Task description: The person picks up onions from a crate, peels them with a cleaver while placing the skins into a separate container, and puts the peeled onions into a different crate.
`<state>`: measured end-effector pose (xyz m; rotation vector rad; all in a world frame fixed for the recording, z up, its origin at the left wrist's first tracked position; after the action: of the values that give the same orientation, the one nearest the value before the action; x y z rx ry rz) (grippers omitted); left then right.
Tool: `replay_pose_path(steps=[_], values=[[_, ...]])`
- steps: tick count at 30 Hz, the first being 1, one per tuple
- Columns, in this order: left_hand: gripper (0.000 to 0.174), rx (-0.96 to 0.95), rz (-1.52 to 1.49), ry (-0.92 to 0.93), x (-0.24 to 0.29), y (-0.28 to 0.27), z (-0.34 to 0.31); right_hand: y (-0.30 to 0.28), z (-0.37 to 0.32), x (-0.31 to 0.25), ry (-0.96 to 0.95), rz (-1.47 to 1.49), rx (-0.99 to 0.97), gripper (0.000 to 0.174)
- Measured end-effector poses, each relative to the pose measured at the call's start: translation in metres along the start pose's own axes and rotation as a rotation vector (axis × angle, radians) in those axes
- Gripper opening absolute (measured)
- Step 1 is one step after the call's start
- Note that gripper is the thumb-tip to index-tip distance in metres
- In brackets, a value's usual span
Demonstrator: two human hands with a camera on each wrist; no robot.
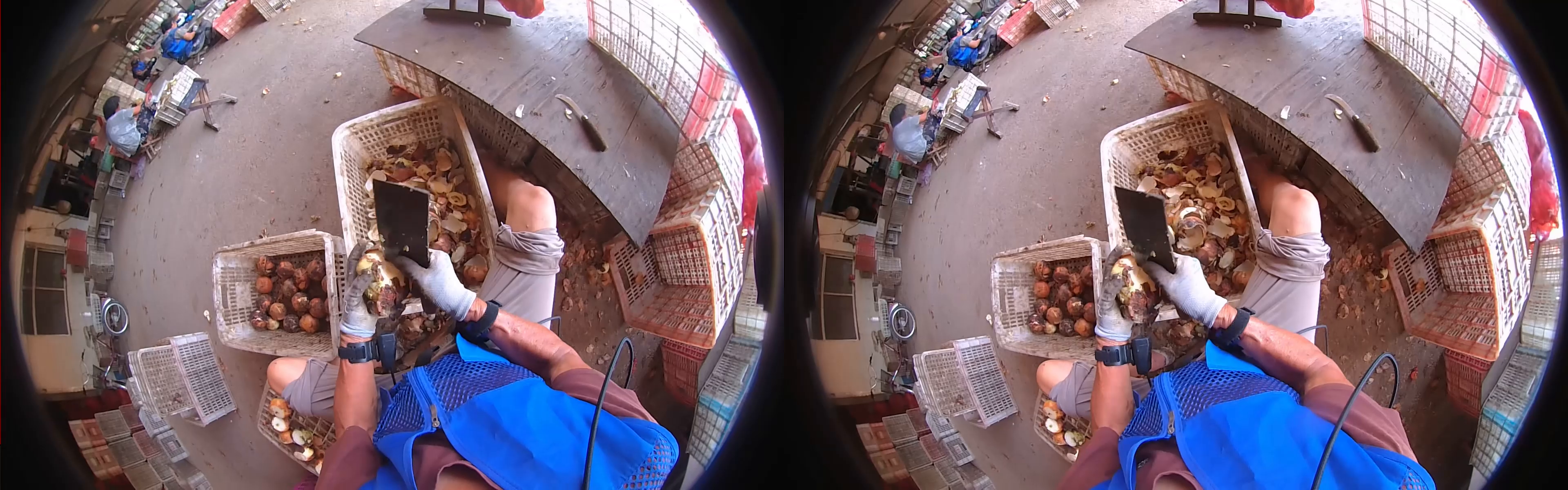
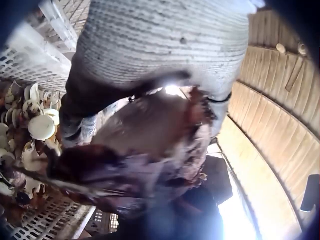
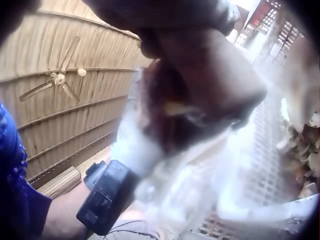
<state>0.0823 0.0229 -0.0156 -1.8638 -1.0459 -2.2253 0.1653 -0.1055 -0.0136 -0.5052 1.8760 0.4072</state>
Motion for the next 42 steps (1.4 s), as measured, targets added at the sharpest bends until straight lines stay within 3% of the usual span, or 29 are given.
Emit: replay_pose_path(steps=[1, 4, 6, 8, 9, 12, 15, 16, 18, 19, 21, 22, 24, 25, 26, 28, 30, 31, 34, 37, 42], values=[[0.067, -0.025, 0.018, -0.042, -0.015, -0.017, -0.005, 0.001, -0.001, 0.007, 0.101, 0.003, -0.053, 0.038], [0.063, -0.029, 0.155, -0.032, 0.006, 0.000, -0.013, 0.001, -0.010, -0.015, -0.105, -0.213, -0.020, 0.039], [0.056, -0.144, 0.474, 0.158, 0.009, -0.005, -0.001, 0.005, -0.021, -0.023, -0.178, -0.259, -0.043, 0.043], [0.058, -0.047, 0.363, -0.010, 0.002, -0.010, -0.003, 0.004, -0.029, -0.032, -0.308, -0.246, -0.018, 0.043], [0.059, -0.064, 0.453, 0.014, 0.003, -0.012, -0.003, 0.006, -0.025, -0.024, -0.152, -0.256, -0.101, 0.042], [0.062, -0.029, 0.357, -0.036, -0.001, -0.017, -0.003, 0.002, -0.032, -0.032, -0.131, -0.163, -0.086, 0.035], [0.065, -0.052, 0.279, -0.046, 0.007, -0.006, -0.005, -0.006, -0.031, -0.029, 0.024, 0.106, -0.043, 0.026], [0.063, -0.017, 0.168, -0.025, 0.008, -0.006, -0.007, -0.017, -0.029, -0.022, 0.195, 0.270, -0.006, 0.020], [0.059, 0.049, -0.056, 0.016, 0.007, -0.011, -0.014, -0.043, -0.014, -0.025, 0.245, 0.322, 0.089, 0.019], [0.061, 0.125, -0.071, -0.068, -0.021, -0.049, -0.020, -0.052, -0.001, -0.024, 0.167, 0.270, 0.123, 0.017], [0.059, 0.218, -0.275, -0.111, -0.024, -0.047, -0.020, -0.062, 0.032, -0.004, -0.035, 0.009, 0.210, 0.020], [0.059, 0.263, -0.378, -0.130, -0.026, -0.045, -0.020, -0.060, 0.051, 0.006, -0.323, -0.157, 0.303, 0.025], [0.056, 0.336, -0.492, -0.150, -0.034, -0.052, -0.018, -0.047, 0.057, 0.000, 0.020, -0.580, 0.062, 0.036], [0.056, 0.360, -0.584, -0.152, -0.033, -0.044, -0.016, -0.042, 0.053, -0.004, -0.128, -0.709, 0.130, 0.046], [0.056, 0.386, -0.678, -0.153, -0.032, -0.039, -0.013, -0.039, 0.046, -0.008, -0.128, -0.554, 0.067, 0.049], [0.058, 0.375, -0.693, -0.155, -0.034, -0.042, -0.015, -0.039, 0.030, -0.020, -0.293, -0.420, 0.210, 0.049], [0.058, 0.409, -0.702, -0.155, -0.037, -0.049, -0.016, -0.033, 0.011, -0.035, -0.299, -0.430, 0.130, 0.049], [0.058, 0.336, -0.646, -0.128, -0.031, -0.047, -0.013, -0.031, 0.004, -0.040, -0.306, -0.436, 0.096, 0.050], [0.060, 0.090, -0.457, -0.058, -0.012, -0.043, -0.017, -0.030, -0.026, -0.059, -0.563, -0.446, 0.017, 0.047], [0.079, 0.050, -0.251, -0.077, 0.004, -0.041, -0.016, -0.029, -0.048, -0.070, -0.765, -0.498, -0.049, 0.044], [0.082, -0.122, -0.115, -0.029, 0.038, 0.000, -0.008, -0.023, -0.064, -0.072, -0.790, -0.694, -0.098, 0.045]])
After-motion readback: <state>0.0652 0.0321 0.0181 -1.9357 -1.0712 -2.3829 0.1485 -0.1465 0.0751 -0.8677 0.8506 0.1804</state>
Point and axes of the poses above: each hand's wrist, its own z-axis towards the middle knuckle, its own y-axis out of the palm, x = y × z, the point moved 8 cm from there along z, towards the middle knuckle, and after that the axes turned 15 degrees about y, right-handed, at the moved point
